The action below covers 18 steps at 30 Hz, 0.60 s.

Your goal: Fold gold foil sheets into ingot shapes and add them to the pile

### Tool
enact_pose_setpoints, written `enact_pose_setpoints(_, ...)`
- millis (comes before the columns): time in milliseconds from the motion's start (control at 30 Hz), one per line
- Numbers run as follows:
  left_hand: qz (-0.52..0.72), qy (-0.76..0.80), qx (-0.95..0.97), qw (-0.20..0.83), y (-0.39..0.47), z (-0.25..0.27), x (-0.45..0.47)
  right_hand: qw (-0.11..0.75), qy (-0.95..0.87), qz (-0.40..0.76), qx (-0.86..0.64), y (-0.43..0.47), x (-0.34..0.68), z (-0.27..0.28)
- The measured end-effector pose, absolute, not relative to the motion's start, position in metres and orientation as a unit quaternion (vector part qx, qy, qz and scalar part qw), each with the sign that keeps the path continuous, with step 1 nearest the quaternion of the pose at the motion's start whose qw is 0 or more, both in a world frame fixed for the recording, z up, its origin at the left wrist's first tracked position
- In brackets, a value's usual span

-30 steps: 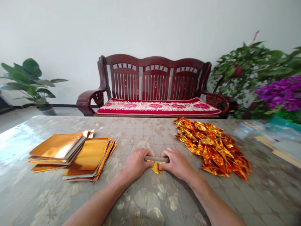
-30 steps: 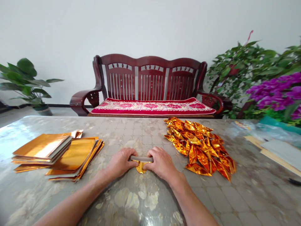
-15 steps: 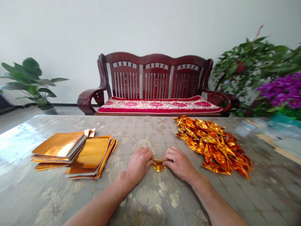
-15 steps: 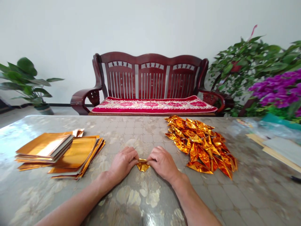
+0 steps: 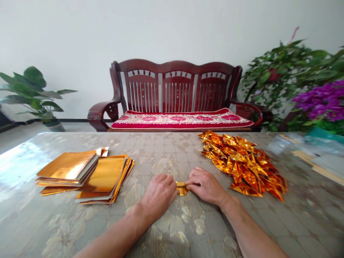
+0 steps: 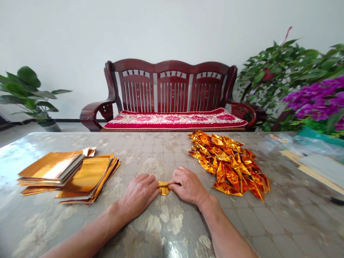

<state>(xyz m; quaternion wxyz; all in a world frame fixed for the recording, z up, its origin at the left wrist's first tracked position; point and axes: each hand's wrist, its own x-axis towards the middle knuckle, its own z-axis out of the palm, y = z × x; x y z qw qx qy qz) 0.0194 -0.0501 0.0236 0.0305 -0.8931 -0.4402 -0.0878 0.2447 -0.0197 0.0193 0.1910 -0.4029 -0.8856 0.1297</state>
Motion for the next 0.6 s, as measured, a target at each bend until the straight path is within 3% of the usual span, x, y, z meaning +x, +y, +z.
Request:
enact_pose_setpoints(233, -0.095, -0.507, -0.857, 0.003, -0.043, 0.023, 0.028, 0.205, -0.838, 0.134, -0.487, -0.020, 0.238, 0.017)
enact_pose_setpoints(600, -0.133, -0.545, -0.814, -0.149, -0.029, 0.026, 0.025, 0.159, -0.839, 0.137, -0.502, -0.023, 0.238, 0.021)
